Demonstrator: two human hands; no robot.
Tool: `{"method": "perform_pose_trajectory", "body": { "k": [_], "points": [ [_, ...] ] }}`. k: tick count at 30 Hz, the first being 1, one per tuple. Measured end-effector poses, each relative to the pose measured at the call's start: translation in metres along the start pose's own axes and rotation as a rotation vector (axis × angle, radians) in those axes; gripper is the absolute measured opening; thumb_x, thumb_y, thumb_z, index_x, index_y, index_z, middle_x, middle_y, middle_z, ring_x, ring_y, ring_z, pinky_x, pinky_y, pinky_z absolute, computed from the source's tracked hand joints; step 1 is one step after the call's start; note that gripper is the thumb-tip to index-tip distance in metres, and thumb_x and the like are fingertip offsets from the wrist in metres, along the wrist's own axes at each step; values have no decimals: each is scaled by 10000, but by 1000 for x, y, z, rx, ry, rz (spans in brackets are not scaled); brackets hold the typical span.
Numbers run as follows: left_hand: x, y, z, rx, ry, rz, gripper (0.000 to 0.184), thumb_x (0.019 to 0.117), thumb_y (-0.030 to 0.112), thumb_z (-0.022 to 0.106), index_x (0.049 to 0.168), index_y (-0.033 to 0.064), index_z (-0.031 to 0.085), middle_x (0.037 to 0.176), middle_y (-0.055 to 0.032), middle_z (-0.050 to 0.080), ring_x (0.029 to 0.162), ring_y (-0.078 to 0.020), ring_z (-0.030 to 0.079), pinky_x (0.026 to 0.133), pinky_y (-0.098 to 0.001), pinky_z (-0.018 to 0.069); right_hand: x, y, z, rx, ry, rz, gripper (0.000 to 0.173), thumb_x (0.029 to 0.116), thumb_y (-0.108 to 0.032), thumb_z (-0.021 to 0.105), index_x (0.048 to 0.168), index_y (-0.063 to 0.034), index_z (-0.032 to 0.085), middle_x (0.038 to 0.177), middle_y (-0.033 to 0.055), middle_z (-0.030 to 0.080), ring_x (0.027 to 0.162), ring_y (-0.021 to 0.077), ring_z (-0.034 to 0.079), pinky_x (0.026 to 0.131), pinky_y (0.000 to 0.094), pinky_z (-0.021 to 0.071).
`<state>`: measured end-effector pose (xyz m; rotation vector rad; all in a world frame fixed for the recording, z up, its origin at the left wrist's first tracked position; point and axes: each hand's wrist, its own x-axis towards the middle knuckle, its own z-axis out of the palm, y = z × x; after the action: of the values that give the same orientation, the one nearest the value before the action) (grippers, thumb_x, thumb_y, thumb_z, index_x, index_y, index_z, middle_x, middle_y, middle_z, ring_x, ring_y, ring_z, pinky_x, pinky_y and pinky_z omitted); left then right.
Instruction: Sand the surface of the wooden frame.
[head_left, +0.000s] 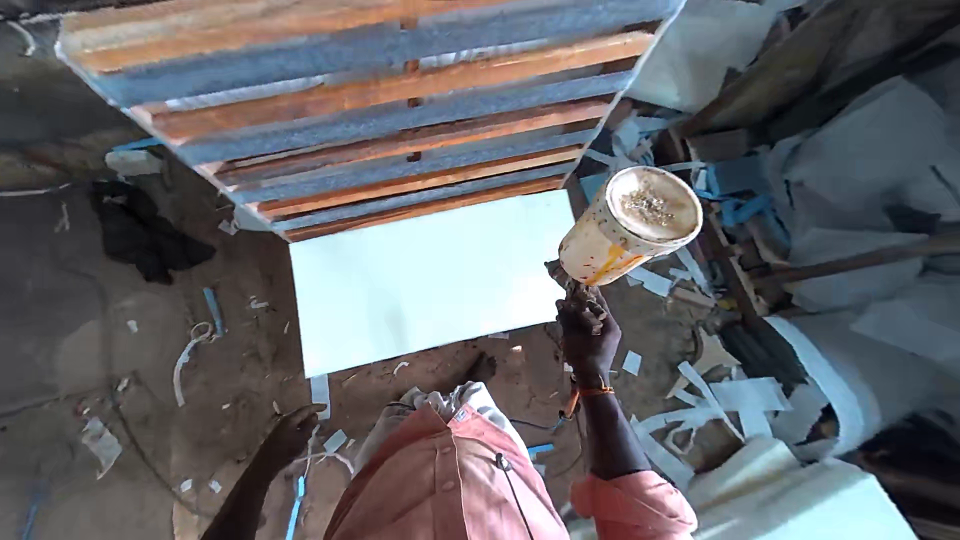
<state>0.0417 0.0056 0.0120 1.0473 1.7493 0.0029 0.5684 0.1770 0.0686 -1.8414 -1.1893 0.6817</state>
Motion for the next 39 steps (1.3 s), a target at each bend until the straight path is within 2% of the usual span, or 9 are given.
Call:
{"method": "perform_pose_trajectory", "body": {
  "k": [6, 12, 16, 20, 22, 27, 31, 37, 39],
  "points": [
    [50, 79, 15, 106, -59, 27, 387, 1086, 175, 435, 1444, 130, 573, 1325, -193, 640, 1142, -324, 663, 989, -526, 528, 52, 31, -62, -74, 209, 45, 581, 915, -279, 777, 1436, -105, 587, 1151, 125, 740, 986, 228, 729, 906, 502, 583],
    [64, 132, 29, 87, -67, 52, 376, 1088, 201, 447, 1440, 160, 574, 1346, -160, 636, 1163, -311, 663, 991, -532, 537, 86, 45, -96, -16, 332, 18, 558, 907, -190, 780, 1418, -70, 594, 1156, 128, 737, 965, 211, 735, 892, 456, 604],
    [73, 143, 35, 63, -90, 54, 374, 1092, 207, 450, 1438, 135, 573, 1373, -173, 621, 1188, -316, 653, 1006, -526, 530, 91, 43, -98, 38, 245, 50, 515, 903, -195, 785, 1378, -84, 620, 1124, 99, 746, 915, 190, 736, 848, 451, 618],
    [76, 143, 36, 51, -85, 55, 374, 1092, 219, 471, 1439, 118, 568, 1285, -188, 652, 1136, -318, 661, 973, -517, 536, 77, 35, -81, 66, 112, 41, 551, 884, -201, 802, 1391, -91, 616, 1079, 104, 751, 841, 200, 737, 777, 460, 630],
    [74, 144, 32, 60, -78, 63, 377, 1093, 220, 467, 1442, 117, 566, 1283, -190, 657, 1131, -313, 667, 979, -507, 537, 67, 25, -66, 117, 38, 22, 545, 885, -190, 799, 1390, -93, 616, 1075, 79, 756, 865, 171, 742, 814, 420, 640],
    [66, 121, 17, 62, -18, 98, 391, 1101, 242, 422, 1449, 136, 568, 1257, -188, 666, 1101, -307, 669, 983, -505, 527, 36, -6, -15, 242, -179, 11, 495, 886, -180, 782, 1332, -29, 630, 1011, 66, 764, 783, 150, 738, 706, 361, 645],
    [43, 88, 4, -3, 27, 77, 397, 1109, 262, 415, 1451, 128, 567, 1364, -167, 635, 1189, -297, 654, 1045, -499, 505, 7, -38, 29, 309, -309, -46, 456, 888, -149, 768, 1300, -5, 639, 970, 56, 768, 742, 145, 730, 644, 334, 631],
    [5, -13, 3, -84, 56, -81, 387, 1101, 217, 420, 1444, 131, 576, 1297, -190, 654, 1148, -335, 650, 1022, -531, 494, -43, -89, 89, 329, -478, -115, 464, 895, -190, 767, 1293, 7, 633, 934, 49, 766, 689, 142, 719, 579, 320, 618],
    [-13, -57, 5, -64, 80, 72, 395, 1108, 230, 409, 1422, 66, 584, 1261, -229, 667, 1127, -343, 669, 1005, -503, 515, -61, -105, 105, 337, -533, -141, 496, 892, -202, 769, 1314, 13, 621, 925, 50, 765, 645, 134, 700, 525, 308, 591]
  ]
}}
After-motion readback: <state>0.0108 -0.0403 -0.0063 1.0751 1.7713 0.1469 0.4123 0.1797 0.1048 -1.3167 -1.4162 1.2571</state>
